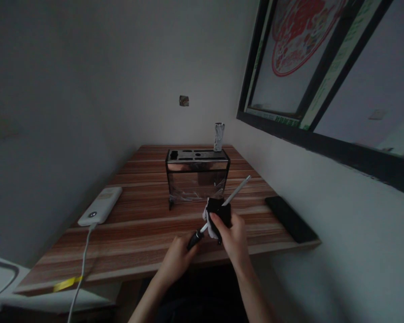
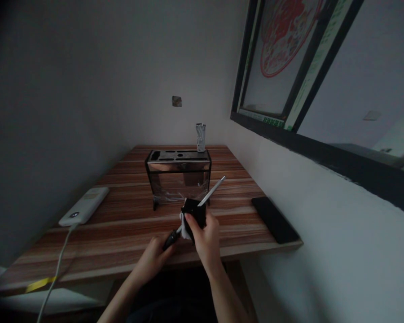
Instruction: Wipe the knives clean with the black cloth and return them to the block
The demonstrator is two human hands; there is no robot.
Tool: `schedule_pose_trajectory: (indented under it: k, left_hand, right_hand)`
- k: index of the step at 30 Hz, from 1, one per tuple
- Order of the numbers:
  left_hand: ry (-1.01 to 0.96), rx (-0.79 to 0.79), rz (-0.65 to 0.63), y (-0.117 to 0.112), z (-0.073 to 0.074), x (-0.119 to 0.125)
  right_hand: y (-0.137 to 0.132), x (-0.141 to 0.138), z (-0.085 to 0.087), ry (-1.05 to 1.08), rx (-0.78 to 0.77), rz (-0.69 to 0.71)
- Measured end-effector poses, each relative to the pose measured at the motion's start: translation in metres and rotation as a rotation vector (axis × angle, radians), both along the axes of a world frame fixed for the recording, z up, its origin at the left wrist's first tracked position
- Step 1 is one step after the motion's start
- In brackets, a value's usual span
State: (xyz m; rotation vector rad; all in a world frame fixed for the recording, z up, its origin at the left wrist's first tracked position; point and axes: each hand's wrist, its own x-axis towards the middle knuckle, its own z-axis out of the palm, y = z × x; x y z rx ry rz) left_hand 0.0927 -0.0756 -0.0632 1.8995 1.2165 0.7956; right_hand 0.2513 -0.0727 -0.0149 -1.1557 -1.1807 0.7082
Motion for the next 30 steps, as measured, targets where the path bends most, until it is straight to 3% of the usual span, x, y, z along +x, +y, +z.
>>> schedule_pose_trajectory:
  k: [11, 23, 30]
  left_hand:
    - [0.042, 0.018, 0.013, -0.001, -0.004, -0.001]
    - [0.040, 0.008, -0.035, 0.000, -0.004, -0.002]
    - [0.006, 0.001, -0.051, -0.002, 0.001, 0.000]
  right_hand:
    - [-0.013, -0.019, -0.023, -0.011, -0.127, 0.000]
    - [-0.018, -0.014, -0.022, 0.071, -0.120, 0.049]
    - [-0.013, -0.001, -0.006, 0.052, -0.056, 0.013]
